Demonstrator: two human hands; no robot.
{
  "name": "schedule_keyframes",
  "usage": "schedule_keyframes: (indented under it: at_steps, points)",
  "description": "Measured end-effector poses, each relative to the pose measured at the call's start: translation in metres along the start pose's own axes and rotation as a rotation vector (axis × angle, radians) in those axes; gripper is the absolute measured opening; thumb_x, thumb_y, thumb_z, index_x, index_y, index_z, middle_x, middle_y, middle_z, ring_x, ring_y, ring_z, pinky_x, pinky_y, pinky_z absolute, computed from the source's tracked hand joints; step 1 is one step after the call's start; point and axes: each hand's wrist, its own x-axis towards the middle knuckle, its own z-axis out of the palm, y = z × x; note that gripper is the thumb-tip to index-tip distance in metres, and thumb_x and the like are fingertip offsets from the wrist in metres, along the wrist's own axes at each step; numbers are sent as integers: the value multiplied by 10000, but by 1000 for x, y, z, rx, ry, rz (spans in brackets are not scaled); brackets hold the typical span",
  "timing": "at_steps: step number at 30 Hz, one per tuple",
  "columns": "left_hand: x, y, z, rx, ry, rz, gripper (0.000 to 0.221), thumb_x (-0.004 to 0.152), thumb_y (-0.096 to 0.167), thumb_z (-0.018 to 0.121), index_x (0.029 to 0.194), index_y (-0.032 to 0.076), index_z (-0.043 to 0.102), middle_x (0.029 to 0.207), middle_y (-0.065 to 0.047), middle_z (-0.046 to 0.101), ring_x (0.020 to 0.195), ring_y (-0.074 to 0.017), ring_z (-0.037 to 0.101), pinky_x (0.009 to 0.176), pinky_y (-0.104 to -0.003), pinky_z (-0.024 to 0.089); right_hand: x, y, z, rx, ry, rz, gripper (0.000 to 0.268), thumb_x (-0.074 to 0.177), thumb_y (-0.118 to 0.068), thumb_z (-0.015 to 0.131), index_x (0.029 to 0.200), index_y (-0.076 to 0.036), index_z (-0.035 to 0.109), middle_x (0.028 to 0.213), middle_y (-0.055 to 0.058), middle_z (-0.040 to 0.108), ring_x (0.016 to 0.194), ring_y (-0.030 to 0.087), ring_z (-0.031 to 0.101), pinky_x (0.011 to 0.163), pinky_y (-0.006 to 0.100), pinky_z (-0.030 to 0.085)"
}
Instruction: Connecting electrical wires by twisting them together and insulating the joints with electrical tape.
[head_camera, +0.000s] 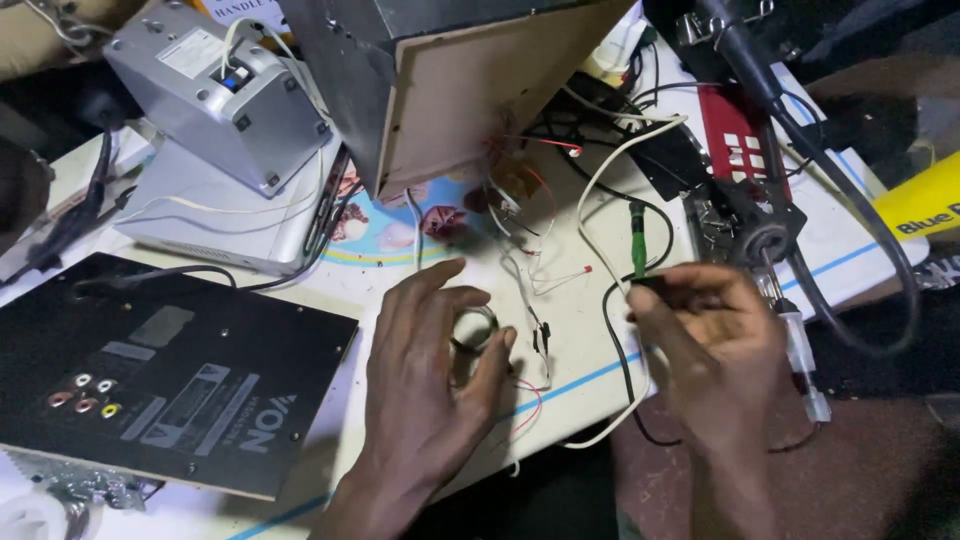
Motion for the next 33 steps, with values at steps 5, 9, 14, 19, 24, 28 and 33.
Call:
schedule_keyframes:
  at_steps: [5, 9, 14, 19, 24, 28, 33]
  points:
    - [33, 24, -2, -210, 191, 106, 62, 951, 102, 660, 984, 62, 628, 1030, -110, 687, 982, -275, 658, 885, -385, 488, 12, -30, 63, 127, -36, 224, 270, 844, -34, 736, 1064, -93, 592, 1110, 125, 791, 919, 176, 736, 691, 276, 614]
    - [60, 25, 10, -258, 216, 122, 95, 944, 83, 608, 1002, 54, 678, 965, -86, 706, 893, -253, 642, 798, -365, 489, 23, -4, 84, 359, -63, 195, 362, 816, -116, 787, 1067, -89, 527, 1117, 199, 724, 1034, 237, 720, 825, 314, 629]
    - [74, -2, 34, -151, 55, 136, 247, 914, 183, 534, 1065, 47, 674, 1016, -114, 723, 948, -338, 655, 838, -443, 479, 23, 11, 85, 454, -19, 73, 363, 842, -14, 789, 1057, -92, 506, 944, 175, 672, 908, 217, 696, 804, 299, 606]
    - [81, -14, 47, -421, -107, -269, 278, 901, 393, 640, 971, 158, 771, 770, -90, 775, 831, -395, 763, 688, -480, 572, 17, 15, 79, 288, -13, -92, 367, 881, 59, 760, 1111, -19, 485, 923, 174, 695, 853, 172, 692, 758, 297, 609]
    - [83, -22, 56, -829, -120, -495, 210, 826, 302, 783, 925, 117, 802, 744, -52, 730, 712, -118, 662, 638, -281, 539, 11, 20, 77, 288, -21, -93, 351, 871, 44, 773, 1106, 32, 513, 935, 216, 690, 856, 204, 702, 757, 333, 647]
    - [82, -20, 51, -1028, -78, -533, 216, 806, 217, 829, 937, 49, 795, 703, -46, 675, 665, -101, 621, 555, -232, 523, 2, 1, 83, 332, -15, -141, 322, 856, -30, 777, 1084, 6, 553, 1035, 194, 683, 942, 210, 688, 815, 311, 635]
    - [79, -16, 50, -1097, -38, -539, 239, 805, 161, 839, 957, -15, 783, 706, -82, 685, 646, -98, 617, 555, -218, 537, -1, 0, 88, 449, 20, -91, 247, 906, -113, 736, 1074, 21, 614, 1030, 160, 680, 944, 174, 686, 825, 302, 627]
